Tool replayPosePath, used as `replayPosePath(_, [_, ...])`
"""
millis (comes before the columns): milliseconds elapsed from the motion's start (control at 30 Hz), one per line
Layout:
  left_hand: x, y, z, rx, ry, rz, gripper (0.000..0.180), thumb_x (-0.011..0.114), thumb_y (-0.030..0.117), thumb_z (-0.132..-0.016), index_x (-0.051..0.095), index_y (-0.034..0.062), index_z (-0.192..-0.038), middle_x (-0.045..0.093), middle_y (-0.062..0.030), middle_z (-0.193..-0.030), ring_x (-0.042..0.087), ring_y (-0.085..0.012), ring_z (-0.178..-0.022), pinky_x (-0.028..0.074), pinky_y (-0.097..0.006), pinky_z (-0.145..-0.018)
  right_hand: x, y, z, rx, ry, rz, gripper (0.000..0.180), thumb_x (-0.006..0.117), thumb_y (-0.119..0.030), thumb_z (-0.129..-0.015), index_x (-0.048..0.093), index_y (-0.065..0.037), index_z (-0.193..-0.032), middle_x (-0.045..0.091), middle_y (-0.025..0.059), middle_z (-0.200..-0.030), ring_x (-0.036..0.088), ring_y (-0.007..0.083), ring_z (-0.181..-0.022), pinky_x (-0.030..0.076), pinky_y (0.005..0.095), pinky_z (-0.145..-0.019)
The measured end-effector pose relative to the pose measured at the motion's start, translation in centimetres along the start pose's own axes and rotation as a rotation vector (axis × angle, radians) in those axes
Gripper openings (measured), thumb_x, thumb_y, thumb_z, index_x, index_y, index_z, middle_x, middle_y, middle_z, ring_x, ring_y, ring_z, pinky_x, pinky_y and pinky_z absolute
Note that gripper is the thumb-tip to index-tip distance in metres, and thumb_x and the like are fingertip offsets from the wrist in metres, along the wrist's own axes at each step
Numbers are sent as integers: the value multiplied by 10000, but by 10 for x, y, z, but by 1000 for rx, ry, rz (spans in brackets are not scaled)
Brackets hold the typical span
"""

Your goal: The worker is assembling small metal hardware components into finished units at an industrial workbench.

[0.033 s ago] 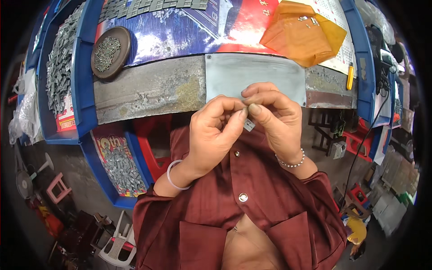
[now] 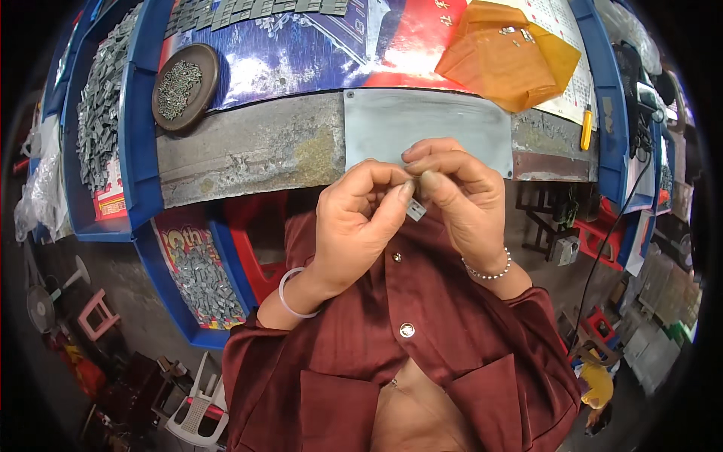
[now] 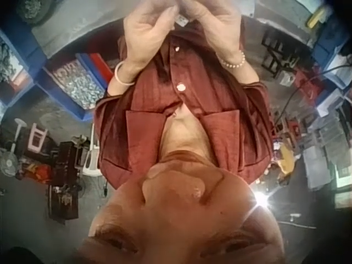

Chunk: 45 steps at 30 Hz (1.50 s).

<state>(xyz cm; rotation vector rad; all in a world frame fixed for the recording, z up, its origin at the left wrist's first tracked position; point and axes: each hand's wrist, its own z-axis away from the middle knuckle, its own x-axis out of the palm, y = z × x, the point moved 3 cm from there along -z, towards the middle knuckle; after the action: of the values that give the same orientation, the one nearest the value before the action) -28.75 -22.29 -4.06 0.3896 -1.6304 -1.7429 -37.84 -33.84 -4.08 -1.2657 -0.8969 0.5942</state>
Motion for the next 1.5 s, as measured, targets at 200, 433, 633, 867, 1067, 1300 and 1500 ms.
replayPosePath(200, [-9,1,1,-115,-53,46,41,606,5,-888,603,-32,-905,582,-3,-795,532,-23,-660,431,-173,-559,1,-7,-4,174,-14,-3,93,596,-48,-899,595,36,-938,602,80,-1017,543,80,-775,453,205,-661])
replayPosePath(433, [-14,3,3,-25,-82,-124,57,612,-3,-883,612,-41,-925,578,-14,-813,545,-36,-673,443,-180,-577,0,-11,-9,91,-155,182,52,610,24,-824,559,24,-820,560,71,-908,525,112,-817,442,241,-710])
replayPosePath(633, [-20,-2,4,20,83,29,127,589,-25,-898,614,-63,-1016,572,-47,-905,579,-59,-709,487,-186,-615,8,-9,-5,59,-113,225,80,623,24,-794,545,5,-801,555,68,-893,521,111,-797,443,245,-705])
replayPosePath(867, [-22,-6,6,99,186,18,135,586,-48,-888,597,-62,-1022,575,-65,-948,639,-104,-773,522,-201,-657,23,-4,-7,-52,-10,231,87,631,20,-795,545,12,-808,552,74,-899,527,112,-761,452,234,-659])
replayPosePath(1067, [-24,-10,6,141,199,54,155,590,-81,-868,577,-61,-1021,570,-79,-982,655,-125,-812,540,-216,-685,26,1,-11,-159,1,347,82,627,21,-803,546,14,-814,548,80,-899,528,109,-757,457,234,-658])
replayPosePath(1300, [-28,-9,7,265,201,-134,175,606,-105,-837,586,-31,-994,571,-66,-890,622,-112,-757,518,-224,-656,31,9,-10,-3,4,114,66,599,18,-845,533,22,-839,521,74,-944,520,94,-774,453,217,-657])
replayPosePath(1500, [-27,-13,6,369,236,-24,200,611,-134,-808,566,-17,-964,573,-74,-855,619,-116,-739,514,-224,-654,37,12,-11,-31,-28,98,75,582,14,-885,508,16,-896,513,76,-960,538,85,-791,483,220,-685])
